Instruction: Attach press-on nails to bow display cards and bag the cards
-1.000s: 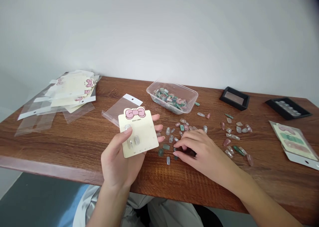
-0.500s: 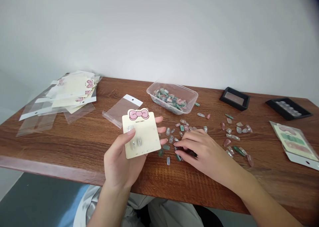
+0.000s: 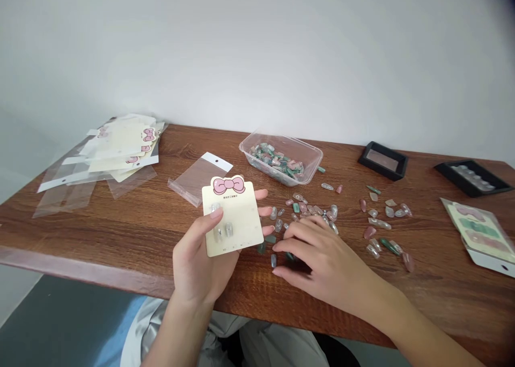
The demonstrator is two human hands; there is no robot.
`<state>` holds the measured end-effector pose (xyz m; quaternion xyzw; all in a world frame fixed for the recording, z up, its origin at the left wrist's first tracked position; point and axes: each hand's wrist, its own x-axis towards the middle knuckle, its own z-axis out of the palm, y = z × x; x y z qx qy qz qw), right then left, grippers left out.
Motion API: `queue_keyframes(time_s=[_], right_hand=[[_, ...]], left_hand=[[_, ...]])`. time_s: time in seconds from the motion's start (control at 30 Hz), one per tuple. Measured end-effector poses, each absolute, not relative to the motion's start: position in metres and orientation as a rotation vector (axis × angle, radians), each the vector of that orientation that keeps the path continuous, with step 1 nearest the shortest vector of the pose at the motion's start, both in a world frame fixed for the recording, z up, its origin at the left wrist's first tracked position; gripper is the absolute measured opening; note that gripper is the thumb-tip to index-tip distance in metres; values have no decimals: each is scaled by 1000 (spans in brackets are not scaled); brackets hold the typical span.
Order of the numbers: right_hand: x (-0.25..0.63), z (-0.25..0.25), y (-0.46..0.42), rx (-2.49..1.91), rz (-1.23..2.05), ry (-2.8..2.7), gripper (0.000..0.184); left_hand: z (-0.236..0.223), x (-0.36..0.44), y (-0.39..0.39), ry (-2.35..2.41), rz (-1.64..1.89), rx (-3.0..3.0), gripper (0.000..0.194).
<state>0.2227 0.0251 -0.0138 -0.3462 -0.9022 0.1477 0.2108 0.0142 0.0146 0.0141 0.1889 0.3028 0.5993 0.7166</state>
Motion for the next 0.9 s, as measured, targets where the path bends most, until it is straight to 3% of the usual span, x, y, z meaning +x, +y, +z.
queue_keyframes(time_s=[0.2, 0.43, 0.57, 0.9], right_hand=[[217, -24, 22, -879, 322, -2523, 11], [224, -9, 25, -823, 152, -2385, 5], [230, 7, 23, -922, 70, -2147, 16], [221, 2, 15, -789, 118, -2207, 15]], left_hand=[[13, 15, 14, 678, 1318, 403, 47], [15, 18, 10, 676, 1298, 412, 40], [14, 22, 6, 658, 1278, 422, 38], [-7, 53, 3, 504, 1095, 381, 44]])
